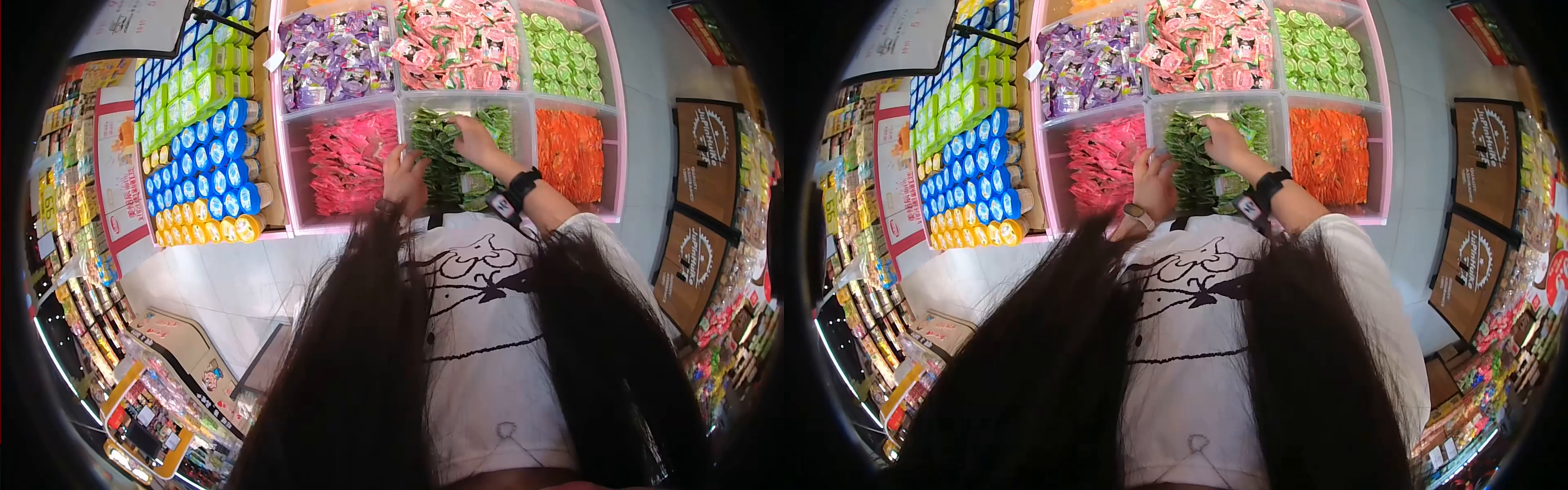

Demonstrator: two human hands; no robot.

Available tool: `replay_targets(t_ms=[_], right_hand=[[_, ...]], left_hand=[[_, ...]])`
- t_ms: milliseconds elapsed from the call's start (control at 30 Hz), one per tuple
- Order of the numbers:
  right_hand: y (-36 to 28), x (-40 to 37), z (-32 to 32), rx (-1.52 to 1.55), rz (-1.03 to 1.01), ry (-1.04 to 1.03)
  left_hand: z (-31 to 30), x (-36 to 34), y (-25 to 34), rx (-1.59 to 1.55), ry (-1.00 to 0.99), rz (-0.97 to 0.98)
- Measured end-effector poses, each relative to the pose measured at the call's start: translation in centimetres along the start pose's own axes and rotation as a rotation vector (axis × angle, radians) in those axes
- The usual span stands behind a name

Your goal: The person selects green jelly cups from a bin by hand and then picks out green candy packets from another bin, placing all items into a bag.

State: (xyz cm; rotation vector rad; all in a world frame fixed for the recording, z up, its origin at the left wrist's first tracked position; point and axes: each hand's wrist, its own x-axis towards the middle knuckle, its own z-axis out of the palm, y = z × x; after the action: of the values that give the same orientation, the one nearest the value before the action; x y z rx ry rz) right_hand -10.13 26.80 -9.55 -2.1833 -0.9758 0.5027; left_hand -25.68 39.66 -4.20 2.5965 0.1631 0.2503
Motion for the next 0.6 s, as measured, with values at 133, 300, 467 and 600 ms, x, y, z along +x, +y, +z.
replay_targets(t_ms=[133, 300, 467, 600], right_hand=[[-1.3, -4.2, -1.0, -0.181, -0.193, -0.186], [0.2, -4.3, 0.1, -0.18, -0.145, -0.077], [1.6, -4.7, -1.2, -0.14, 0.099, -0.018], [0.5, -5.5, -3.3, 0.855, 0.574, 0.036]], left_hand=[[0.4, -0.1, -0.2, -0.003, 0.038, 0.008], [0.1, -0.2, -0.1, -0.012, 0.034, 0.035], [-0.5, -0.2, 0.5, 0.067, 0.045, 0.061], [-0.3, 0.4, 0.9, -0.01, 0.117, 0.1]])
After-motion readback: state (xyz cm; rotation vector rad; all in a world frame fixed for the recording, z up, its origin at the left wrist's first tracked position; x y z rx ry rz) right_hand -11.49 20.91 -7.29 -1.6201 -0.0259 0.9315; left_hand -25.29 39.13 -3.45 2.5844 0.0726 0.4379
